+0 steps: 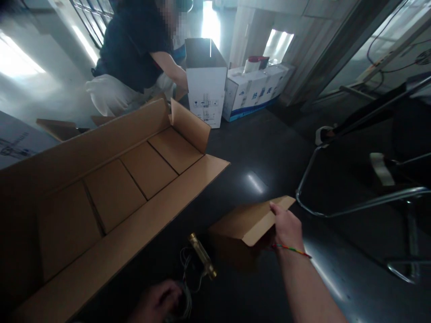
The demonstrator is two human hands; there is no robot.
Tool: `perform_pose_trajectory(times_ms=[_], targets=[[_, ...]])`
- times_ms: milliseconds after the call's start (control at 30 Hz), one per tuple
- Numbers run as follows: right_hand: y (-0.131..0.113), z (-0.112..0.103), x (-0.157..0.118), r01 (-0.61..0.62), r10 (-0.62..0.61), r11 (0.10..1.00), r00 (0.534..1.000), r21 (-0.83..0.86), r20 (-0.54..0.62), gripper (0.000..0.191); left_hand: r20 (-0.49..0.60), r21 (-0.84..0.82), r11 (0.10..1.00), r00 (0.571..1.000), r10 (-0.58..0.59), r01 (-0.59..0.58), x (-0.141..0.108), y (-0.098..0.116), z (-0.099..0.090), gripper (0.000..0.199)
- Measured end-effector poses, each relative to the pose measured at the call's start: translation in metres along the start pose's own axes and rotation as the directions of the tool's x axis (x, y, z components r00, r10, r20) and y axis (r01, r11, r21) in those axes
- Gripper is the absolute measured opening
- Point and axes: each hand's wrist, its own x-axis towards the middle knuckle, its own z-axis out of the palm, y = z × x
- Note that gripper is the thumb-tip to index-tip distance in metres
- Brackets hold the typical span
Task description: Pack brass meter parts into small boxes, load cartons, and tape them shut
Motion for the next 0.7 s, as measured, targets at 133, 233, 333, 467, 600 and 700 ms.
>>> perform_pose_trajectory(times_ms=[133, 233, 333, 467, 600, 700], targets=[[0.002, 0.003, -0.021, -0.167, 0.172, 0.971, 0.985, 0.172, -0.013, 0.024, -0.101, 0.480, 0.870, 0.978, 0.181, -0.112, 0.051, -0.086, 0.060, 0.042], [0.010, 0.014, -0.035, -0.235, 0.205, 0.942, 0.968, 0.241, 0.145, 0.026, 0.125, 0.702, 0.630, 0.929, 0.349, -0.332, 0.069, -0.124, 0.086, 0.045], [0.023, 0.019, -0.050, -0.214, 0.093, 0.934, 0.919, 0.285, 0.384, 0.041, 0.262, 0.820, 0.347, 0.836, 0.482, -0.456, 0.083, -0.149, 0.094, 0.051], [0.070, 0.023, -0.090, 0.171, -0.203, 0.979, 0.859, 0.112, 0.469, 0.044, 0.389, 0.847, 0.116, 0.753, 0.530, -0.519, 0.107, -0.170, 0.093, 0.049], [0.163, 0.047, -0.118, 0.691, -0.306, 0.683, 0.566, -0.238, 0.765, 0.035, 0.452, 0.825, 0.086, 0.745, 0.491, -0.558, 0.123, -0.165, 0.090, 0.026], [0.219, 0.065, -0.113, 0.711, -0.108, 0.558, 0.572, -0.427, 0.813, 0.043, 0.464, 0.781, 0.122, 0.699, 0.544, -0.613, 0.117, -0.144, 0.079, 0.015]])
